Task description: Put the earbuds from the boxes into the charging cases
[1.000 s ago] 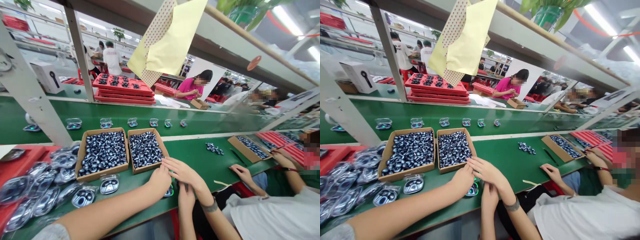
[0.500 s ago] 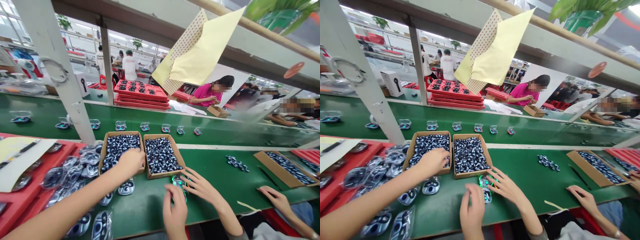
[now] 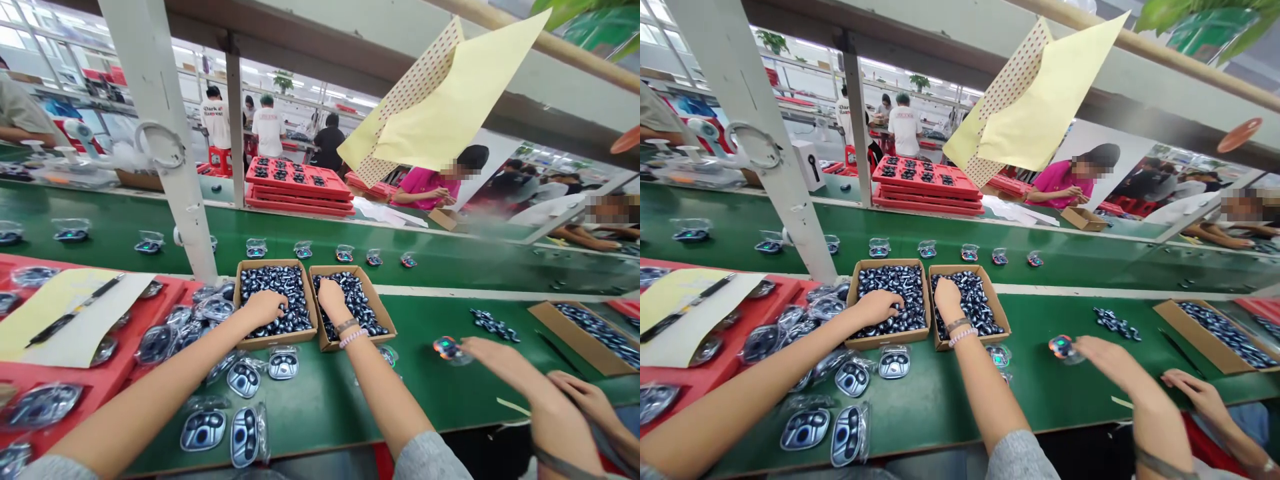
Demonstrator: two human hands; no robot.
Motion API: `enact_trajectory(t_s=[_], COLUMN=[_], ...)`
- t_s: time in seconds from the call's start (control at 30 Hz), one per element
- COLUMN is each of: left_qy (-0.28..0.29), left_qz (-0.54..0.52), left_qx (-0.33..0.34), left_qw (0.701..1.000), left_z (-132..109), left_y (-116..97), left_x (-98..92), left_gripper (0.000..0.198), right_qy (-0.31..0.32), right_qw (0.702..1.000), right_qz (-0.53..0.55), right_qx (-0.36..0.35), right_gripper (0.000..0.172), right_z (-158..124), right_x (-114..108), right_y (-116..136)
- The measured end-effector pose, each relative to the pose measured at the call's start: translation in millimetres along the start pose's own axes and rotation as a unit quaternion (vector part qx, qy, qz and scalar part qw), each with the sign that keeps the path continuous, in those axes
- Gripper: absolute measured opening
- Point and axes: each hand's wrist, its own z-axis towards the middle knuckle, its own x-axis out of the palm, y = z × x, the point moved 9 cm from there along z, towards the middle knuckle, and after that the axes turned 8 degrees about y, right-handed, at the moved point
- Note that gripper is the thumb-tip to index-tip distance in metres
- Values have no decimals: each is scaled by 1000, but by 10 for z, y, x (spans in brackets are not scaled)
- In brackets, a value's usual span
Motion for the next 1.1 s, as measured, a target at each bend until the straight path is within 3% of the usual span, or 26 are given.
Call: enact_trajectory(t_s=[0.1, 0.2, 0.3, 0.43, 0.5, 0.6, 0.67, 0.7, 0.8, 0.9, 1.0, 1.1], left_qy=[-20, -47, -67, -68, -61, -43, -23, -12, -1, -61, -107, -120], left_qz=[-89, -208, -350, -524, -579, -673, -696, -680, -513, -278, -61, 80], left_qx=[3, 14, 10, 10, 17, 36, 39, 34, 6, -4, -30, -47], left_qw=[996, 977, 934, 849, 813, 738, 716, 733, 859, 959, 992, 988], left_z=[-53, -149, -302, -588, -743, -956, -1076, -1127, -1228, -1260, -1230, -1149], left_y=[45, 72, 114, 129, 114, 65, 8, -22, -97, -187, -311, -434], left_x=[-93, -187, -209, -137, -98, -13, 83, 148, 343, 395, 403, 412], left_gripper=[20, 23, 28, 33, 32, 31, 30, 30, 26, 25, 23, 18], right_qy=[-13, -42, -66, -57, -40, 8, 44, 57, 79, 49, -6, -35], right_qw=[997, 988, 966, 916, 884, 792, 741, 736, 756, 815, 859, 875], right_qz=[62, 143, 249, 396, 466, 611, 670, 674, 650, 578, 512, 482], right_qx=[31, 41, 29, -7, -19, -15, -1, 4, 1, -9, -3, 2], right_gripper=[27, 19, 11, 16, 22, 23, 23, 24, 24, 22, 19, 19], right_z=[217, 151, -124, -689, -985, -1342, -1512, -1575, -1672, -1637, -1542, -1485], right_x=[92, -1, -128, -133, -57, 173, 367, 462, 736, 935, 1031, 1049], right_y=[61, -63, -142, -66, -21, 5, 28, 44, 145, 238, 269, 267])
